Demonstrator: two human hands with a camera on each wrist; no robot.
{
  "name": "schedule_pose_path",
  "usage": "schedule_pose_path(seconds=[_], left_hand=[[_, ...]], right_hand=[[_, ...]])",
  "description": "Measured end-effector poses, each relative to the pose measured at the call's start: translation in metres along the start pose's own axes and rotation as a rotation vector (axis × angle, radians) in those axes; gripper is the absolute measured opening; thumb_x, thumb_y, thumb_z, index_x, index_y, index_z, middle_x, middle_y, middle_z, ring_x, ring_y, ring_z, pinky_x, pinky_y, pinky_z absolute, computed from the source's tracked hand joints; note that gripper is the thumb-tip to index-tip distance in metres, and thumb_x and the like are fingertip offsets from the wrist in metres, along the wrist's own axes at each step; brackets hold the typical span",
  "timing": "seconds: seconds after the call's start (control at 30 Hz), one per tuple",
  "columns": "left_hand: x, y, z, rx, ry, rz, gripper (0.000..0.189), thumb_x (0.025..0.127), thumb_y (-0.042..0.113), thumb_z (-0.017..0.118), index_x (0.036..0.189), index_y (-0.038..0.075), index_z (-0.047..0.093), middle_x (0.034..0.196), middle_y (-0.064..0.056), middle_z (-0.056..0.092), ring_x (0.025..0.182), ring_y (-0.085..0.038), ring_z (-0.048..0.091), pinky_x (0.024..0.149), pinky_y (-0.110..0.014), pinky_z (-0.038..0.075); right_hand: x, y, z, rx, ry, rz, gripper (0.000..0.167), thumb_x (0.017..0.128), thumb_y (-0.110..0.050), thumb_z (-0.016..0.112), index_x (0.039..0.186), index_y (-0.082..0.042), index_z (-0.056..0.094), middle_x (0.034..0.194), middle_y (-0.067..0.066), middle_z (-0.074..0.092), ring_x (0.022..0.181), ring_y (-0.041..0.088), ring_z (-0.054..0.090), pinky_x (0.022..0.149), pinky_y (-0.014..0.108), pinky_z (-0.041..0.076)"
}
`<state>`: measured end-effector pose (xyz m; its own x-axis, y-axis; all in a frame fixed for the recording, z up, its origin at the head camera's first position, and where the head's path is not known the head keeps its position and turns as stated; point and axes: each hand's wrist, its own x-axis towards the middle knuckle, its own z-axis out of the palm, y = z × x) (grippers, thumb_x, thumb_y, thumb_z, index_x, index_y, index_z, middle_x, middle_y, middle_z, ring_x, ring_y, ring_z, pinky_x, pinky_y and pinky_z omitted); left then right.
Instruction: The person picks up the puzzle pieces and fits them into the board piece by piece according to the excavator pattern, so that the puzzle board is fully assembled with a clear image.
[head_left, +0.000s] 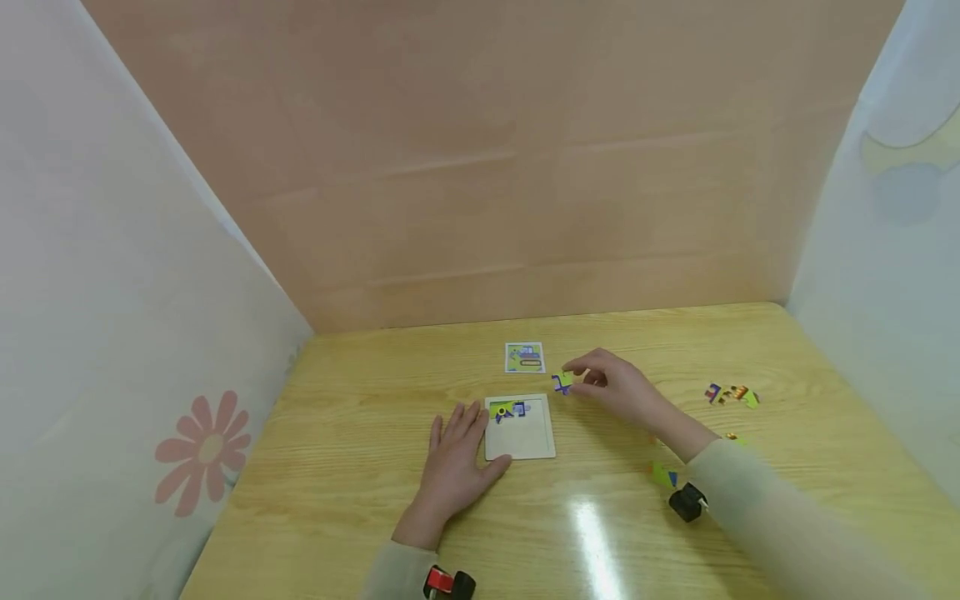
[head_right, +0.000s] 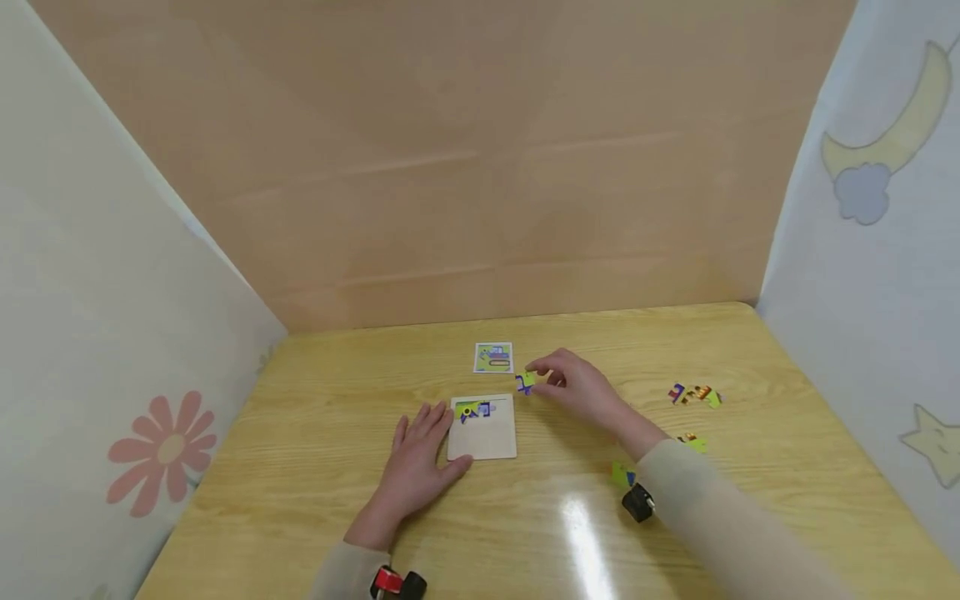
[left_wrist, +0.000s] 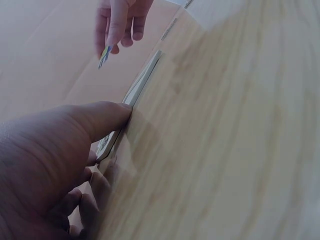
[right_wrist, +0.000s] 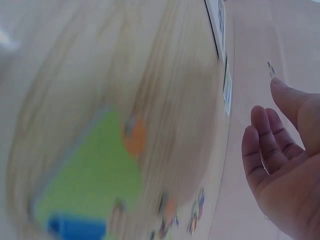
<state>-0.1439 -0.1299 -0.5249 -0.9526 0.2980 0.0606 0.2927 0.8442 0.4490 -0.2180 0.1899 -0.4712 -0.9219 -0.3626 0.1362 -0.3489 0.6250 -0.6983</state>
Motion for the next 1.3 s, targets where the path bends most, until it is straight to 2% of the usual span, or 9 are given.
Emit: schedule_pose_path(seconds=[0.27, 0.63, 1.03, 1.3], left_hand=[[0.000, 0.001, 0.001, -0.001, -0.012, -0.007, 0.083, 0.102, 0.055, 0.074, 0.164, 0.004, 0.051, 0.176, -0.013, 0.038, 0.166, -0.038, 0.025, 0.135, -0.063, 0.005], [0.000, 0.002, 0.001, -0.001, -0.008, -0.002, 0.082, 0.103, 0.054, 0.074, 0.164, 0.004, 0.052, 0.176, -0.013, 0.039, 0.166, -0.038, 0.025, 0.135, -0.064, 0.005], [0.000, 0.003, 0.002, -0.004, -0.005, -0.002, 0.082, 0.102, 0.054, 0.074, 0.164, 0.005, 0.052, 0.176, -0.012, 0.039, 0.166, -0.038, 0.025, 0.135, -0.064, 0.005], [0.001, 0.003, 0.001, -0.001, -0.012, -0.008, 0.082, 0.103, 0.054, 0.074, 0.164, 0.005, 0.051, 0.176, -0.012, 0.039, 0.167, -0.037, 0.025, 0.135, -0.063, 0.005]], right_hand=[[0.003, -0.011, 0.018, -0.009, -0.036, 0.006, 0.031, 0.104, -0.016, 0.080, 0.134, -0.010, 0.078, 0.119, 0.005, 0.070, 0.098, 0.018, 0.066, 0.082, 0.036, 0.059], [0.005, -0.016, 0.034, 0.005, -0.079, -0.032, 0.029, 0.103, -0.016, 0.081, 0.131, -0.009, 0.079, 0.118, 0.008, 0.069, 0.094, 0.016, 0.065, 0.077, 0.033, 0.058], [0.007, -0.017, 0.045, -0.063, -0.095, 0.028, 0.027, 0.101, -0.023, 0.083, 0.127, -0.014, 0.081, 0.111, 0.001, 0.066, 0.089, 0.014, 0.060, 0.077, 0.035, 0.053], [0.009, -0.020, 0.047, -0.124, -0.104, 0.016, 0.026, 0.100, -0.025, 0.085, 0.124, -0.015, 0.081, 0.116, 0.000, 0.067, 0.090, 0.013, 0.061, 0.077, 0.035, 0.055]])
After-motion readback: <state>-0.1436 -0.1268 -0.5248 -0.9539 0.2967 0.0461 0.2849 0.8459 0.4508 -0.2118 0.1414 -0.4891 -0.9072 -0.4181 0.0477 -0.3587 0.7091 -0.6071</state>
